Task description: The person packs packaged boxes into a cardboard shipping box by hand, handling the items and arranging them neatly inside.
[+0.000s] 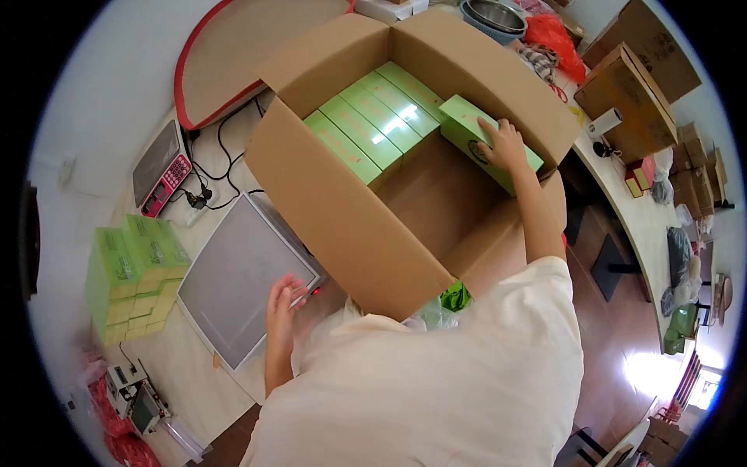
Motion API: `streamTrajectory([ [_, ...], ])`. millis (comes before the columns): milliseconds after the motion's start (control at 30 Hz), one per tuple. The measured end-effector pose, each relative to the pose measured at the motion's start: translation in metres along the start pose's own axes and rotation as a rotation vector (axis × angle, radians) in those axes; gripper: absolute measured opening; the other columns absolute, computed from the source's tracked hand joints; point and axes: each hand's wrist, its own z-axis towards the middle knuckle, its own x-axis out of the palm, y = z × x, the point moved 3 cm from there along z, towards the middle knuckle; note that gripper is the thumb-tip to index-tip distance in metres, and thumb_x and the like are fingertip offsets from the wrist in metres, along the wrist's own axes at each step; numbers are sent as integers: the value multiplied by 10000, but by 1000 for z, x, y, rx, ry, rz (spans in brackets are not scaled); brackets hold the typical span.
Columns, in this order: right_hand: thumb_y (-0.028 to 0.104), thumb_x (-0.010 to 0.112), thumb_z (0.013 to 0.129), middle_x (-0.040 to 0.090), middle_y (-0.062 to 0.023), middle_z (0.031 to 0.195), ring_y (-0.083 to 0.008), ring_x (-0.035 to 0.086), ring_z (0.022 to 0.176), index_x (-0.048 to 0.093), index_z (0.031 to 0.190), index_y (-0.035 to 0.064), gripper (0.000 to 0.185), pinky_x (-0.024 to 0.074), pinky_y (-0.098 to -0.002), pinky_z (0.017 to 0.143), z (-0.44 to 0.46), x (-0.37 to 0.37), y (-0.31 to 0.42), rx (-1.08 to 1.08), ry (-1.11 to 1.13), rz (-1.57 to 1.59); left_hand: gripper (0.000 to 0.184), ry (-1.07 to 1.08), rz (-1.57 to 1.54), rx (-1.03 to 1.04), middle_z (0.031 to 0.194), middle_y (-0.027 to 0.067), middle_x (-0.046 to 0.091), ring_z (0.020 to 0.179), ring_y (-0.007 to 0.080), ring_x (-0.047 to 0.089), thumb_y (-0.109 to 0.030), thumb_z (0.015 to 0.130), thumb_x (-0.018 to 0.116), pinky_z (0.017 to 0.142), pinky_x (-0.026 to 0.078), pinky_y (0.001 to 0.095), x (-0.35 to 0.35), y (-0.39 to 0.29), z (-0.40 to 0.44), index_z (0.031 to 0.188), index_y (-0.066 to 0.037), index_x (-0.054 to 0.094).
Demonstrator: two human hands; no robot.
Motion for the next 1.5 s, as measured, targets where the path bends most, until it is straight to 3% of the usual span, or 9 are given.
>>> streamTrajectory([
  [233,344,669,790,426,-194,1207,-352,444,1081,240,1431,148,796,397,-450,899,-12,37,-2,-18,-68,-112,370,-21,1,-111,1155,95,564,1045,163,559,-266,953,469,865,439,289,7,9,3,1245,-39,487],
  [333,306,618,809,370,-160,1359,-312,436,1142,257,1423,160,727,405,-459,871,-11,79,5,-52,-20,-565,371,-16,12,-80,1154,102,568,1042,171,562,-265,953,470,866,447,296,7,6,4,1239,-31,488],
  [433,255,584,823,354,-138,1398,-293,431,1181,266,1422,149,686,399,-466,892,-8,94,3,65,241,-513,358,-30,-33,-77,1145,91,571,1042,165,560,-255,951,478,870,444,291,-14,13,-1,1235,-37,492],
  [600,161,518,888,483,-164,1279,-305,478,1180,368,1354,38,506,449,-381,896,10,131,10,436,152,97,367,-150,-203,-7,1112,61,583,1013,129,557,-275,954,490,856,436,273,-60,48,-18,1246,-52,488],
  [667,187,518,892,449,-211,1294,-333,487,1140,324,1384,13,557,452,-423,903,39,191,-16,-59,54,-666,363,-134,-187,-32,1083,58,595,995,127,562,-287,952,500,850,439,273,-79,48,-25,1225,-47,508],
  [800,113,561,848,447,-229,1274,-345,456,1171,387,1351,23,539,407,-430,958,41,8,180,173,-91,-92,337,-403,-246,131,1026,43,617,960,121,571,-282,941,517,826,445,279,-166,61,-32,1183,-50,541],
  [933,68,556,833,479,-188,1215,-349,457,1141,476,1232,-1,412,388,-431,953,29,-69,332,-405,-561,344,299,-700,-269,285,969,20,624,897,100,568,-272,936,521,770,438,253,-278,51,-57,1140,-58,560],
  [1300,171,527,923,541,-134,1180,-224,534,1010,461,1242,4,367,440,-339,864,-18,-47,783,-738,114,1033,333,-1054,3,713,1187,110,520,1101,193,502,-229,956,482,900,426,321,-562,-49,-4,1203,-5,464],
  [1500,358,436,960,543,-100,1196,-216,530,1051,474,1254,21,448,418,-301,889,-17,-42,942,-578,428,1326,357,-1036,-30,691,1155,150,496,1009,240,538,-270,962,470,885,423,326,-589,-49,57,1186,8,463],
])
